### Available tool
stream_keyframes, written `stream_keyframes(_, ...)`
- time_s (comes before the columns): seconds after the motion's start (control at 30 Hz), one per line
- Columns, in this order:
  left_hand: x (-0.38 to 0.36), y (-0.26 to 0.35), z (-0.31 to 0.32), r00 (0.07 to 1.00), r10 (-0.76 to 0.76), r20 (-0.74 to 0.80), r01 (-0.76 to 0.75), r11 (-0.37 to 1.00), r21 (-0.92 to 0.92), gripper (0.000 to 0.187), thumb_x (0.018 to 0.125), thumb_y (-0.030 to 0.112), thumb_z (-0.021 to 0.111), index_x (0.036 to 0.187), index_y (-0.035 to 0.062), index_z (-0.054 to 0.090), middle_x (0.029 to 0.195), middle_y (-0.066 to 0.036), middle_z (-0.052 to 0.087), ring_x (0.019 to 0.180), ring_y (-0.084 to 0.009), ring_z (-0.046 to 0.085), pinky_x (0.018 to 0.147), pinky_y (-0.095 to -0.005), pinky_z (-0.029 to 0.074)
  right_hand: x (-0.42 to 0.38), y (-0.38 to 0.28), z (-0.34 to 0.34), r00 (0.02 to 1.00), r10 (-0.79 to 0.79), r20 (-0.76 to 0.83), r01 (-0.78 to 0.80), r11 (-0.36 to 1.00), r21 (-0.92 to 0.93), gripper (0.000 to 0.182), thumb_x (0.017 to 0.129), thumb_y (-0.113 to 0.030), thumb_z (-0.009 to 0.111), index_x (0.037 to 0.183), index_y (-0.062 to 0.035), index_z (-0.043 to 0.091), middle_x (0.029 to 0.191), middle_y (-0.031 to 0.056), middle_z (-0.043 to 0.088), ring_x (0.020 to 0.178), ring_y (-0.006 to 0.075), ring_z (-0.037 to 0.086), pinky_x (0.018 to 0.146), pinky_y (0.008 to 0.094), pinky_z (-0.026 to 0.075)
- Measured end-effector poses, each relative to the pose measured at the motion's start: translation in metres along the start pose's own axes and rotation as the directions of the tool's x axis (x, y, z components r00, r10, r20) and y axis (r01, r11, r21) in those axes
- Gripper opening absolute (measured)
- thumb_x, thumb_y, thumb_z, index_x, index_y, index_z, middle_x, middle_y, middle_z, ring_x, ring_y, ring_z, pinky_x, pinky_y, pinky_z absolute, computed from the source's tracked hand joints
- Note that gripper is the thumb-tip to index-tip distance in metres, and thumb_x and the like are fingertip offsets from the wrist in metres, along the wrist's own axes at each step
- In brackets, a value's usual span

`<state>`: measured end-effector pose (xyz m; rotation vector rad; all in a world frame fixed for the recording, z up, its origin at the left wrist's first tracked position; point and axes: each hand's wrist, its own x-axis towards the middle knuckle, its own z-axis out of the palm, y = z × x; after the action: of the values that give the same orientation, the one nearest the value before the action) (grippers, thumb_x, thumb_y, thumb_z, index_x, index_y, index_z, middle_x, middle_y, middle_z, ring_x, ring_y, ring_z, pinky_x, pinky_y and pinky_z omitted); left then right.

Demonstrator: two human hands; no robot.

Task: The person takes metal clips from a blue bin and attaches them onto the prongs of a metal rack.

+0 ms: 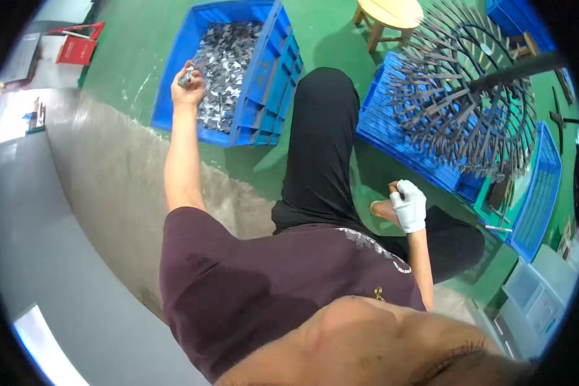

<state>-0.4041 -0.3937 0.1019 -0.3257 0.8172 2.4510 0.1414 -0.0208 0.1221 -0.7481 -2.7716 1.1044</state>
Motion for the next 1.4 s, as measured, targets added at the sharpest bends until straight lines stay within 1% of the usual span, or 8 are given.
stream_keyframes(0.13,-0.021,-0.017,0.02,0.986,0.158,-0.059,-0.167,0.963,-0.213,0.035,0.093,0.029,0.058,0.111,-0.0005,0.06,0.097,-0.019,0.062,0.08,-0.0257,0.061,0.058,-0.0333,0.053,0.003,-0.002,0.003,0.996,-0.071,-0.058,0.07,0.997,-0.027,0.008,0.082,-0.013,0.064,0.086,-0.0072,0.068,0.083,0.0128,0.064,0.077,0.0335,0.063,0.068,0.0409,0.05)
stream_keyframes(0.27,-0.019,-0.018,0.038,0.948,0.146,-0.283,-0.158,0.987,-0.019,0.029,0.092,0.028,0.06,0.107,0.0023,0.061,0.099,-0.019,0.063,0.077,-0.0257,0.065,0.054,-0.0317,0.056,0.008,-0.008,-0.002,1.0,0.008,-0.002,-0.008,1.0,-0.02,0.009,0.081,-0.014,0.065,0.088,-0.0082,0.068,0.081,0.013,0.064,0.075,0.0331,0.064,0.067,0.0402,0.05)
stream_keyframes(0.37,-0.006,0.001,0.006,0.991,0.046,-0.125,-0.043,0.999,0.024,0.017,0.092,0.021,0.062,0.103,0.0089,0.062,0.096,-0.015,0.066,0.071,-0.02,0.065,0.047,-0.0274,0.051,0.006,-0.008,-0.002,0.999,-0.002,-0.034,0.002,1.0,-0.002,0.01,0.081,-0.014,0.065,0.089,-0.0081,0.068,0.08,0.013,0.064,0.074,0.0328,0.064,0.066,0.0398,0.05)
stream_keyframes(0.53,-0.012,0.006,0.006,0.933,0.195,-0.301,-0.089,0.938,0.334,0.022,0.088,0.01,0.066,0.108,0.0109,0.06,0.094,-0.011,0.068,0.061,-0.0135,0.061,0.044,-0.0225,0.048,0.002,-0.008,-0.002,0.999,-0.028,-0.028,0.029,0.999,0.02,0.01,0.081,-0.014,0.065,0.089,-0.0077,0.068,0.082,0.0129,0.064,0.075,0.0327,0.064,0.067,0.0396,0.05)
stream_keyframes(0.8,-0.031,0.004,0.026,0.912,0.375,-0.169,-0.205,0.77,0.604,0.027,0.087,0.012,0.067,0.113,0.0064,0.061,0.098,-0.009,0.069,0.065,-0.0126,0.061,0.046,-0.0196,0.047,-0.002,-0.006,-0.007,0.998,-0.058,-0.033,0.058,0.998,0.002,0.009,0.082,-0.013,0.063,0.087,-0.0066,0.066,0.082,0.0127,0.064,0.076,0.0331,0.063,0.067,0.0395,0.049)
stream_keyframes(0.93,-0.085,-0.033,0.096,0.987,0.126,0.104,-0.154,0.932,0.328,0.029,0.096,0.016,0.054,0.122,0.0027,0.056,0.11,-0.013,0.063,0.061,-0.0095,0.051,0.045,-0.0194,0.039,0.002,-0.013,-0.011,0.994,-0.086,-0.069,0.092,0.992,0.089,0.01,0.083,-0.014,0.064,0.088,-0.0062,0.067,0.081,0.0123,0.063,0.075,0.0326,0.062,0.067,0.0382,0.049)
stream_keyframes(1.13,-0.2,-0.232,0.194,0.607,-0.577,0.546,0.578,0.792,0.195,0.042,0.104,0.031,0.039,0.134,0.0031,0.05,0.12,-0.021,0.058,0.052,-0.0106,0.044,0.042,-0.0208,0.035,0.009,-0.064,-0.042,0.984,-0.026,-0.177,0.09,0.928,0.36,0.009,0.082,-0.007,0.063,0.087,-0.0025,0.068,0.079,0.0106,0.065,0.072,0.0241,0.063,0.068,0.0328,0.049)
stream_keyframes(1.4,-0.24,-0.394,0.204,0.46,-0.826,0.325,0.824,0.534,0.191,0.043,0.104,0.034,0.037,0.135,0.0057,0.047,0.135,-0.018,0.051,0.064,-0.0139,0.058,0.046,-0.0226,0.046,-0.016,-0.044,-0.068,0.918,0.093,-0.385,0.081,0.907,0.412,0.023,0.079,-0.008,0.071,0.102,-0.0069,0.069,0.078,0.0068,0.062,0.068,0.0196,0.06,0.064,0.0304,0.048)
